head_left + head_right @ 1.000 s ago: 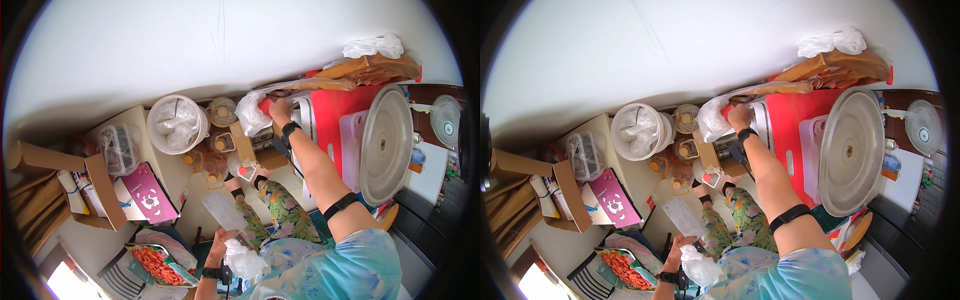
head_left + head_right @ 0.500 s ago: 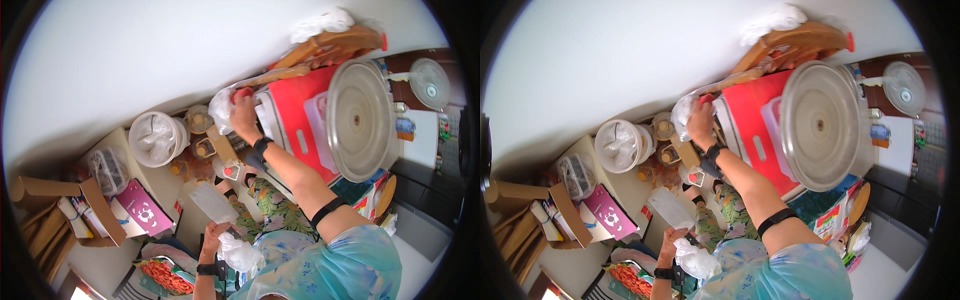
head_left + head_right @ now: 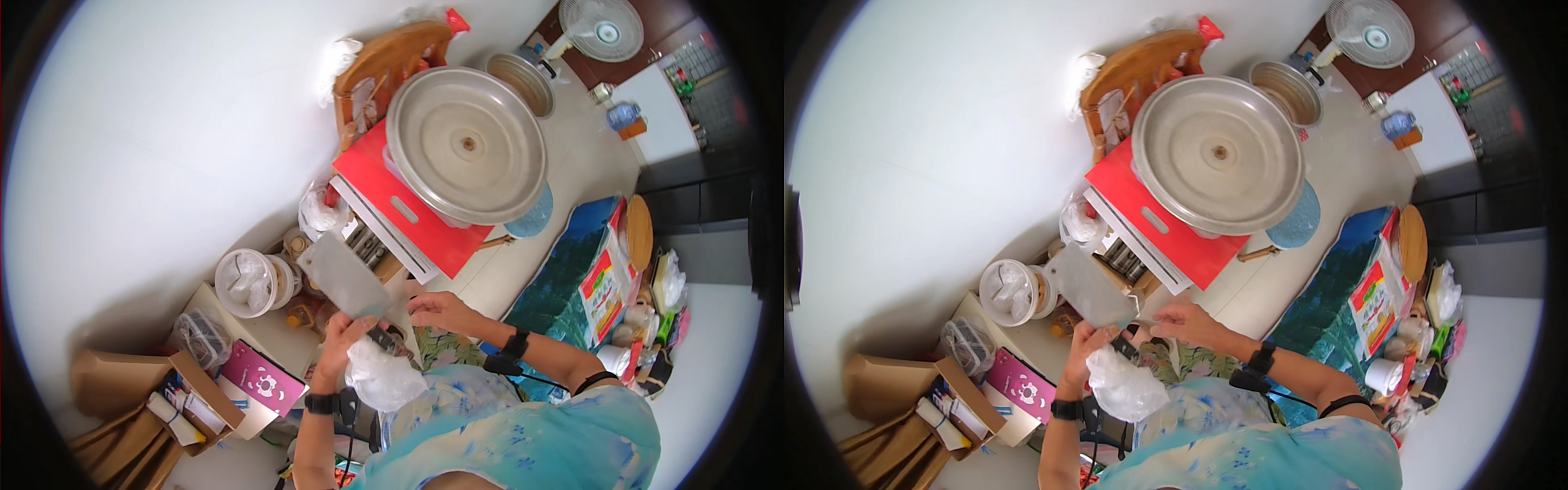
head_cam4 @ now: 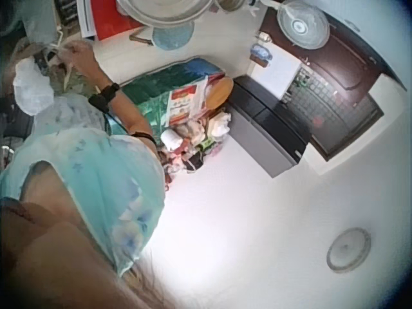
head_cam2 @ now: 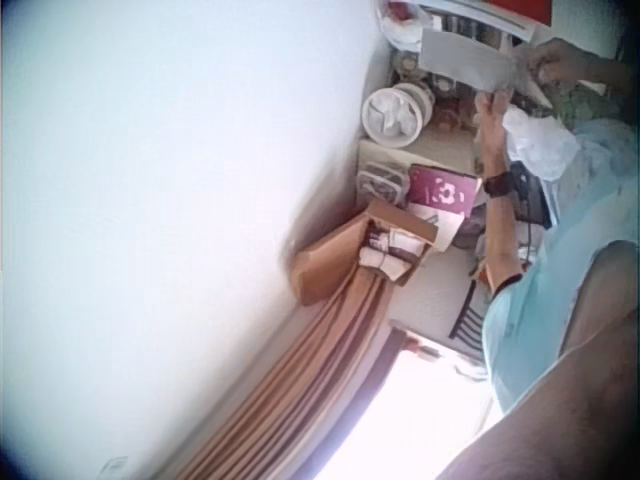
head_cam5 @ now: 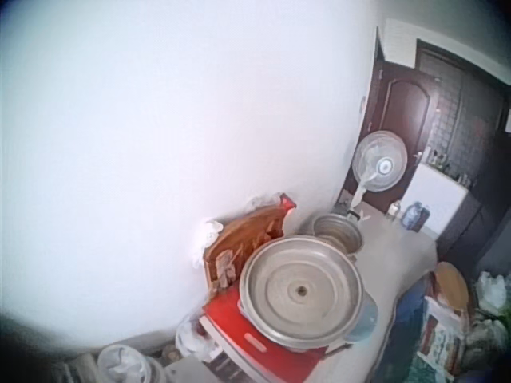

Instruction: The person carries a wooden board to the kitchen, checks flatbread cooking in a pan, and later cleans a bed surface with a brush.

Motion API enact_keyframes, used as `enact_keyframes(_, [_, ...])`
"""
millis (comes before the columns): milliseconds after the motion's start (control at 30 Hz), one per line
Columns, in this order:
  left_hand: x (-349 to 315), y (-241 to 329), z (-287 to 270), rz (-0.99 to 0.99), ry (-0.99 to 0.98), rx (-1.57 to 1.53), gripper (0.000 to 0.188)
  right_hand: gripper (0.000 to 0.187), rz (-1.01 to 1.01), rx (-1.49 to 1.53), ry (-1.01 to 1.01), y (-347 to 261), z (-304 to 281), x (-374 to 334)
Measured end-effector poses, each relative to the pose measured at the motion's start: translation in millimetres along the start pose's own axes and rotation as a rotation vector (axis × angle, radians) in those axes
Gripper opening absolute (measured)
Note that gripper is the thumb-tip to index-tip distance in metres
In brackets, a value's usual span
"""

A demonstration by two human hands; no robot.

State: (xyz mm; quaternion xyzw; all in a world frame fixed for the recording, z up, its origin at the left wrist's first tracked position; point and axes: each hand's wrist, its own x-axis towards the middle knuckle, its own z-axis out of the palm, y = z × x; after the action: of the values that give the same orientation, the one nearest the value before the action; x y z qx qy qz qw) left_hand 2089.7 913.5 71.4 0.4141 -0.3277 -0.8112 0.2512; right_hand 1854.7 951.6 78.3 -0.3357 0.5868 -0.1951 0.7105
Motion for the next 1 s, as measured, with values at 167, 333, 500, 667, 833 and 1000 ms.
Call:
enact_keyframes(167, [28, 32, 50, 0.025, -0.161, 0.157, 0.021, 0.027, -0.335, 0.209, -0.024, 9, -31, -22])
enact_keyframes(333, [53, 48, 108, -0.117, -0.271, 0.157, 0.022, 0.027, -0.337, 0.369, 0.027, -27, -80, -58])
enact_keyframes(500, [82, 64, 185, -0.235, -0.349, 0.248, 0.021, 0.016, -0.354, 0.518, 0.099, -10, -146, -77])
enact_keyframes(667, [119, 55, 169, -0.057, -0.248, 0.326, 0.014, 0.016, -0.409, 0.532, 0.230, 16, -221, -109])
enact_keyframes(833, [141, 68, 144, 0.205, 0.132, 0.545, 0.016, 0.009, -0.374, 0.649, 0.546, 47, -283, -140])
enact_keyframes(1000, [196, 50, 82, 0.256, 0.094, 0.397, 0.014, 0.005, -0.316, 0.756, 0.722, 73, -297, -134])
